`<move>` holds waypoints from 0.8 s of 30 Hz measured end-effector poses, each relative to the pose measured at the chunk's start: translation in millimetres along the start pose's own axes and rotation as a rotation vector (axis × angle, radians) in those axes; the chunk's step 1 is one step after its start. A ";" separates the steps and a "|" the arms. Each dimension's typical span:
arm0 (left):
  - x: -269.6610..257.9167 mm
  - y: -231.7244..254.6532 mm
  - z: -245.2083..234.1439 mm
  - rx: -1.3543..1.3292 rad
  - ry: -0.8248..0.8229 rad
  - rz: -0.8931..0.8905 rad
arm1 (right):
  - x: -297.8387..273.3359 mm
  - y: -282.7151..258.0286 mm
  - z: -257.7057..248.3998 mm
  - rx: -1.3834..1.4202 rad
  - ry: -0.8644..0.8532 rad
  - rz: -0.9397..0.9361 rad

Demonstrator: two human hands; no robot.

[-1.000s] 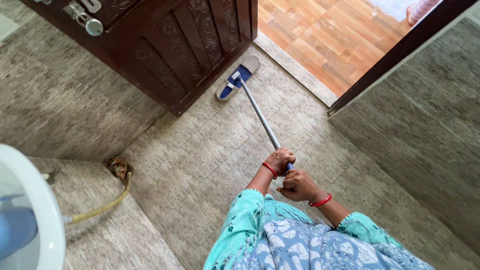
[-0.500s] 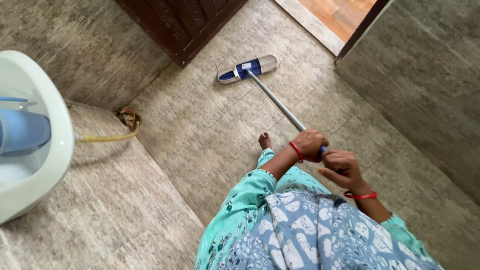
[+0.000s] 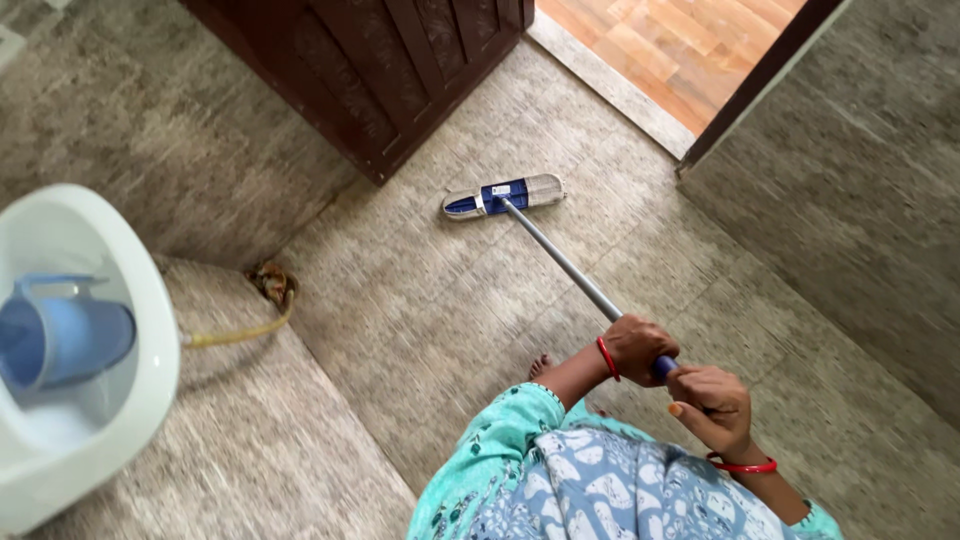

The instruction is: The person mops a tiled bathroom floor using a blue and white flat mop. They move the mop back and forth across the floor, covering the area near a white pedestal sink and a dark wooden door.

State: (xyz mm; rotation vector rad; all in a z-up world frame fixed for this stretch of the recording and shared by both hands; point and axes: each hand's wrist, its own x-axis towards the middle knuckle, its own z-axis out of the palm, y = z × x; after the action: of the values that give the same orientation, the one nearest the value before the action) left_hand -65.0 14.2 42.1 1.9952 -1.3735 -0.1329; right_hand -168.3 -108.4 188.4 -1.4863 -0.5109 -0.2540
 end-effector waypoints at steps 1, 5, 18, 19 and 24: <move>2.6 -11.8 -5.3 -0.006 0.011 0.005 | 10.3 9.9 -0.1 -0.018 -0.009 -0.003; -2.7 -61.9 -26.4 -0.009 0.017 -0.001 | 40.8 55.6 7.8 -0.105 -0.097 -0.001; -92.9 -188.2 -22.3 0.133 -0.046 -0.123 | 66.5 174.1 82.8 -0.337 -0.452 -0.099; -93.5 -185.4 -18.1 0.142 -0.060 -0.138 | 62.4 170.7 82.1 -0.328 -0.449 -0.120; -70.2 -130.0 13.2 0.169 -0.091 -0.218 | 18.6 143.9 39.9 -0.317 -0.457 -0.035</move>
State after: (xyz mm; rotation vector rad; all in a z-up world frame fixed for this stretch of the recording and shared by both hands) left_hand 0.3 92.6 -65.6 2.3040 -1.2539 -0.2149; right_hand -91.9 -54.3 70.6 -1.8570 -0.8938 -0.0165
